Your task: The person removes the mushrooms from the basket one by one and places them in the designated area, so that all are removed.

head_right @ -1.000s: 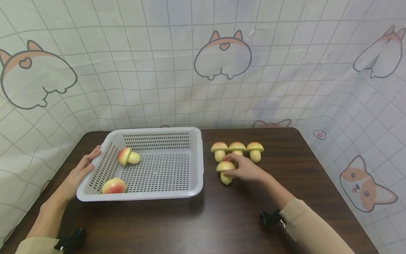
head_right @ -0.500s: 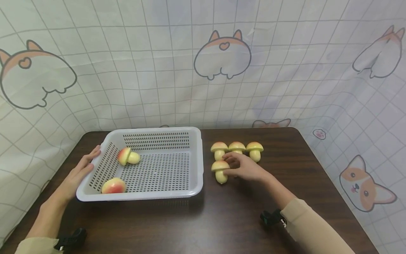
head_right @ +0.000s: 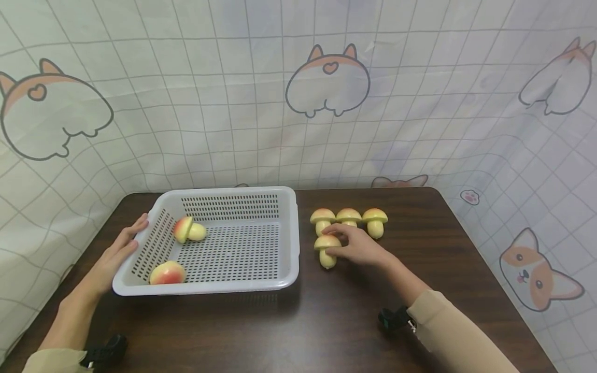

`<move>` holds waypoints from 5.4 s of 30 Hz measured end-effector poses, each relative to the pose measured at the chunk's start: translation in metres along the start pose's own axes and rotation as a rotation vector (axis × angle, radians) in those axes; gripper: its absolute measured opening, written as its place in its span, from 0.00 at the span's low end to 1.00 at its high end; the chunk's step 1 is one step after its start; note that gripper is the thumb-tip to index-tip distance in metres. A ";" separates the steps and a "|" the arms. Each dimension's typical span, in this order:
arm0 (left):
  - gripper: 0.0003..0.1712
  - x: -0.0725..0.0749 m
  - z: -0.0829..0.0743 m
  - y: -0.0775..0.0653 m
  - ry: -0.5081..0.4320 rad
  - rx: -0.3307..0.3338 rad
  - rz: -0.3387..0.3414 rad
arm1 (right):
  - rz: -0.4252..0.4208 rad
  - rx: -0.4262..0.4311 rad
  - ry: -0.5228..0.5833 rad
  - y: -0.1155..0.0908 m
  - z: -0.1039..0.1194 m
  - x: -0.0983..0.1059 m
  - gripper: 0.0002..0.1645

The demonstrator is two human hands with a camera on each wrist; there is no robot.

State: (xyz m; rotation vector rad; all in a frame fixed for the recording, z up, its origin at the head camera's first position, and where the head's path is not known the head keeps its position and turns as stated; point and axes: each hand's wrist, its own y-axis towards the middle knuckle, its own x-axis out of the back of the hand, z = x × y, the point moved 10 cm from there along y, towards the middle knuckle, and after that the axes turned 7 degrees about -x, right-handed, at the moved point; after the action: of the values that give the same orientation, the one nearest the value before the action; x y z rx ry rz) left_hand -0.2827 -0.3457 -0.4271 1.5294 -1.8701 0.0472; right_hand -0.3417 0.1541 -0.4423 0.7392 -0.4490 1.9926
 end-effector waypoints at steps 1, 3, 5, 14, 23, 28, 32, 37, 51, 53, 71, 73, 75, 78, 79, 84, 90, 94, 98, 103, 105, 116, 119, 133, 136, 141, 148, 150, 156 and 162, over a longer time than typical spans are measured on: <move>0.28 0.000 0.000 0.000 -0.001 -0.001 -0.001 | -0.007 -0.005 -0.003 0.000 0.000 0.001 0.28; 0.28 0.000 0.000 0.000 -0.001 -0.001 -0.003 | -0.019 -0.009 -0.007 0.001 0.000 0.003 0.28; 0.28 0.000 0.000 0.000 -0.004 0.002 -0.003 | -0.025 -0.010 -0.009 0.001 0.000 0.004 0.28; 0.30 -0.002 0.001 -0.001 -0.002 0.024 0.007 | -0.018 -0.021 -0.008 0.001 0.002 0.010 0.29; 0.29 0.000 -0.001 -0.001 -0.010 0.017 0.001 | -0.002 -0.050 -0.036 0.011 0.020 0.030 0.33; 0.29 -0.001 -0.002 -0.001 -0.015 0.004 0.000 | 0.004 -0.043 -0.111 0.020 0.037 0.040 0.32; 0.29 -0.001 -0.002 -0.001 -0.016 -0.003 -0.001 | 0.022 -0.012 -0.157 0.031 0.057 0.044 0.27; 0.29 0.000 -0.002 0.000 -0.022 -0.003 0.000 | 0.049 0.051 -0.194 0.047 0.089 0.041 0.24; 0.28 -0.001 -0.001 0.000 -0.019 0.000 0.000 | 0.186 0.179 -0.262 0.100 0.158 -0.011 0.21; 0.28 -0.001 0.000 0.000 -0.021 0.004 0.003 | 0.203 0.198 -0.269 0.107 0.166 -0.020 0.21; 0.28 -0.001 0.000 0.001 -0.032 -0.002 0.000 | 0.341 0.228 -0.316 0.161 0.205 -0.100 0.22; 0.28 -0.001 0.000 0.001 -0.032 -0.003 0.005 | 0.348 0.217 -0.320 0.167 0.205 -0.109 0.22; 0.28 0.000 0.000 0.001 -0.031 -0.003 0.005 | 0.353 0.208 -0.320 0.172 0.206 -0.118 0.24; 0.28 -0.001 0.001 0.001 -0.034 -0.004 0.005 | 0.360 0.194 -0.306 0.177 0.208 -0.131 0.28; 0.28 -0.001 0.001 0.001 -0.035 -0.004 0.005 | 0.363 0.188 -0.304 0.178 0.208 -0.134 0.30; 0.28 -0.004 -0.001 0.005 -0.037 -0.010 0.011 | 0.373 0.174 -0.303 0.182 0.207 -0.150 0.37; 0.28 -0.003 -0.003 0.006 -0.025 -0.020 0.003 | 0.358 0.213 -0.350 0.189 0.215 -0.168 0.40; 0.28 -0.001 -0.002 0.003 -0.009 -0.014 0.005 | 0.359 0.205 -0.335 0.192 0.220 -0.179 0.44; 0.28 0.000 0.001 0.002 -0.010 -0.002 0.008 | 0.359 0.201 -0.369 0.195 0.222 -0.187 0.43; 0.29 -0.001 0.002 0.002 -0.026 0.006 0.012 | 0.391 0.181 -0.403 0.195 0.217 -0.195 0.43; 0.29 -0.001 0.001 0.002 -0.024 0.006 0.010 | 0.408 0.177 -0.402 0.194 0.215 -0.198 0.42; 0.28 0.001 0.000 0.000 -0.019 -0.015 -0.005 | 0.446 0.179 -0.361 0.191 0.211 -0.200 0.36; 0.28 0.002 -0.001 0.000 -0.012 -0.018 -0.008 | 0.430 0.177 -0.349 0.191 0.213 -0.198 0.33; 0.28 0.000 0.000 0.000 -0.047 -0.032 -0.013 | 0.542 0.237 -0.447 0.180 0.212 -0.209 0.28; 0.28 0.001 0.000 0.000 -0.043 -0.031 -0.015 | 0.531 0.232 -0.394 0.180 0.211 -0.203 0.22; 0.29 0.001 0.001 0.001 -0.025 -0.023 -0.012 | 0.520 0.216 -0.329 0.182 0.207 -0.196 0.19; 0.28 0.001 0.000 0.001 -0.017 -0.027 -0.014 | 0.487 0.168 -0.309 0.183 0.202 -0.178 0.19; 0.28 0.002 0.000 0.001 -0.014 -0.027 -0.016 | 0.485 0.168 -0.306 0.182 0.203 -0.173 0.19; 0.27 0.002 -0.001 0.001 -0.013 -0.038 -0.024 | 0.494 0.194 -0.277 0.174 0.214 -0.159 0.20; 0.27 0.002 -0.001 0.002 -0.022 -0.032 -0.020 | 0.491 0.200 -0.193 0.161 0.227 -0.139 0.20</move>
State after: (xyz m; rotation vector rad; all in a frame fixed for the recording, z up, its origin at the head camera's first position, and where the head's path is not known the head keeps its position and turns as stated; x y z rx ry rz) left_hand -0.2846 -0.3467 -0.4244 1.5326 -1.8638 -0.0090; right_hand -0.3556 -0.1471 -0.3664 1.0277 -0.5937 2.4598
